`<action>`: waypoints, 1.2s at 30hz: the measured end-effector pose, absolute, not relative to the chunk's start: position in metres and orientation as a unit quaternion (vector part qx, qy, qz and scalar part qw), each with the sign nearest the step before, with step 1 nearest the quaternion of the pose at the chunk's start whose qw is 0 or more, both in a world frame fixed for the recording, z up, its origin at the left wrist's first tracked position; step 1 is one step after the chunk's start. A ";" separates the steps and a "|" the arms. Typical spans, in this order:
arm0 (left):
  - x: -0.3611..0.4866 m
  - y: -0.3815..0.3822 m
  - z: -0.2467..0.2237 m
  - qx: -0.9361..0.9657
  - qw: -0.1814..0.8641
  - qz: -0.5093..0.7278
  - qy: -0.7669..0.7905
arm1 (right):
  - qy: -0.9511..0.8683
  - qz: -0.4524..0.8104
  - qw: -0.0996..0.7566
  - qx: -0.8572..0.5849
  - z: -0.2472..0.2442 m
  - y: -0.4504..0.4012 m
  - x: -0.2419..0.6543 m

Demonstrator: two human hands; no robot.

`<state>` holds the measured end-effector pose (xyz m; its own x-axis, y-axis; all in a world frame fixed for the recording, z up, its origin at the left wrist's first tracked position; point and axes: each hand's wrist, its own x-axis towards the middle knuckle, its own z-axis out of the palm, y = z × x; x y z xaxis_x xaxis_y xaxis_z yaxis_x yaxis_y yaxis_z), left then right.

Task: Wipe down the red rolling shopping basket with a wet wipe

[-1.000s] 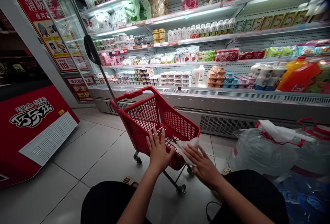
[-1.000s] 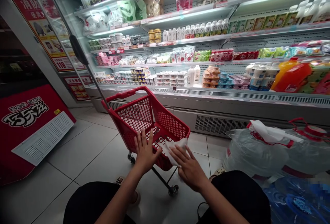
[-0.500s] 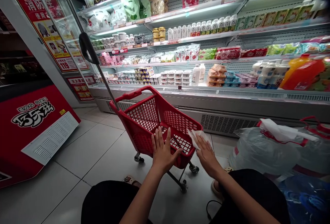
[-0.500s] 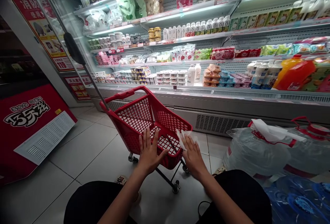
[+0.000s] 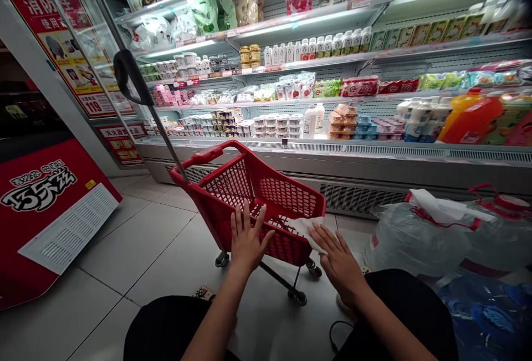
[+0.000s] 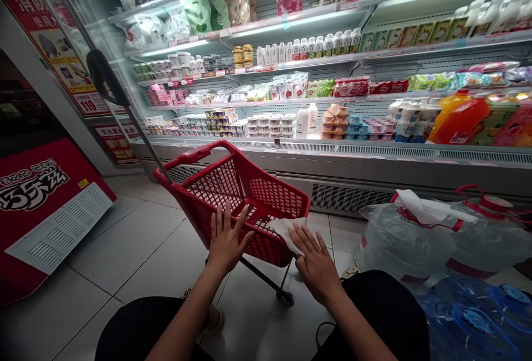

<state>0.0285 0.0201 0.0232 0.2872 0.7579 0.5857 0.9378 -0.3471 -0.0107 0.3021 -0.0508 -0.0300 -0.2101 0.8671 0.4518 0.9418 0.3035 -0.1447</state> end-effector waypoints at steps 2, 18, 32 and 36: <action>0.028 0.021 0.023 -0.787 0.185 -0.246 -0.534 | -0.752 -0.085 0.241 -0.608 -0.034 -0.047 0.306; 0.087 -0.006 0.015 -0.821 0.221 -0.242 -0.467 | -0.732 -0.152 0.306 -0.589 0.001 -0.016 0.231; 0.094 -0.012 0.019 -0.836 0.221 -0.225 -0.450 | -0.714 -0.175 0.267 -0.623 -0.035 -0.054 0.307; 0.095 -0.009 0.017 -0.837 0.227 -0.228 -0.442 | -0.735 -0.180 0.265 -0.598 -0.018 -0.038 0.279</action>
